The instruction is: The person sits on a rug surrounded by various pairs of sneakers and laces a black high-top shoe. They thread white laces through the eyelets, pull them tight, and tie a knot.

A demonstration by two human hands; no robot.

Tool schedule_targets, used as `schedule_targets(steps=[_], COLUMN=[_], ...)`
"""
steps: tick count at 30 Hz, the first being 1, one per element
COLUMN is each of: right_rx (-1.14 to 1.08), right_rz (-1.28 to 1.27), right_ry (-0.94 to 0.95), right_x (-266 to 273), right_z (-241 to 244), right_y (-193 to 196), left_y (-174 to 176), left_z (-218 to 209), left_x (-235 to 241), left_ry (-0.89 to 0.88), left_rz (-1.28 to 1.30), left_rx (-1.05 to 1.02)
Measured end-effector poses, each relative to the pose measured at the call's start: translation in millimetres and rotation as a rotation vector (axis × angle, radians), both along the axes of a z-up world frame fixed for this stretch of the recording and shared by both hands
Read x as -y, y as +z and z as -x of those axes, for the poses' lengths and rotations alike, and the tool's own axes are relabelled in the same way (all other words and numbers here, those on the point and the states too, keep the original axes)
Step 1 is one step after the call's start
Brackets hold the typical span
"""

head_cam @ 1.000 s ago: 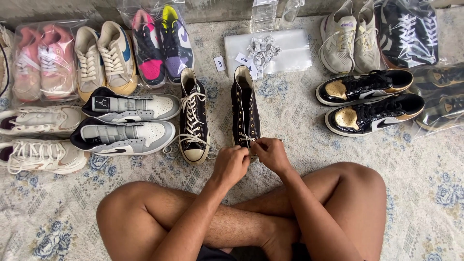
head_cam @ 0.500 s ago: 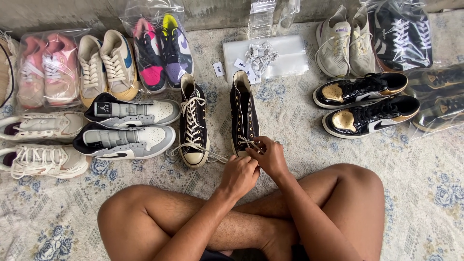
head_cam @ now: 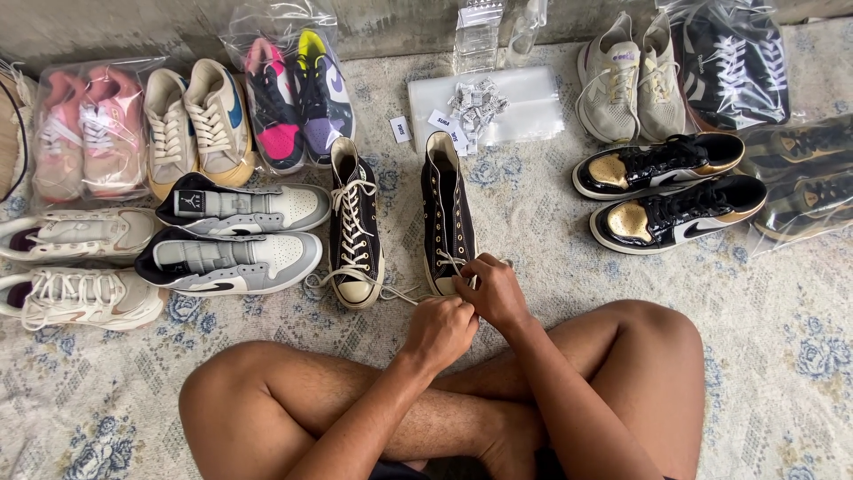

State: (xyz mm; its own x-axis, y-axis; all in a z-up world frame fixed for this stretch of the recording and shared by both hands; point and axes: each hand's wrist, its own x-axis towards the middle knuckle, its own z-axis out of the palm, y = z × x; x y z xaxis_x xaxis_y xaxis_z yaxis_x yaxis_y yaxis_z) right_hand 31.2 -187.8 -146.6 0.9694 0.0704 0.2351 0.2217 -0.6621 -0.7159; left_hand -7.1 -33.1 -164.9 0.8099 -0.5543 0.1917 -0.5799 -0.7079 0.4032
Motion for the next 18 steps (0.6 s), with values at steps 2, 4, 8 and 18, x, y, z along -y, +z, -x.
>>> schedule_targets(steps=[2,4,8,18], right_rx=[0.012,0.019,0.032,-0.265], right_rz=[0.003,0.006,-0.004,-0.410], right_ry=[0.019,0.043,0.018,-0.085], right_x=[1,0,0,-2], right_z=[2,4,0,-2], right_y=[10,13,2,27], left_y=[8,25,66,17], left_z=[-1,0,-7,-55], left_x=[-1,-4,-23,-54], left_ry=[-0.035,-0.065,-0.132,0.498], left_rz=[0.008,0.015,0.067,0.103], left_rx=[-0.053,-0.112,-0.653,-0.484])
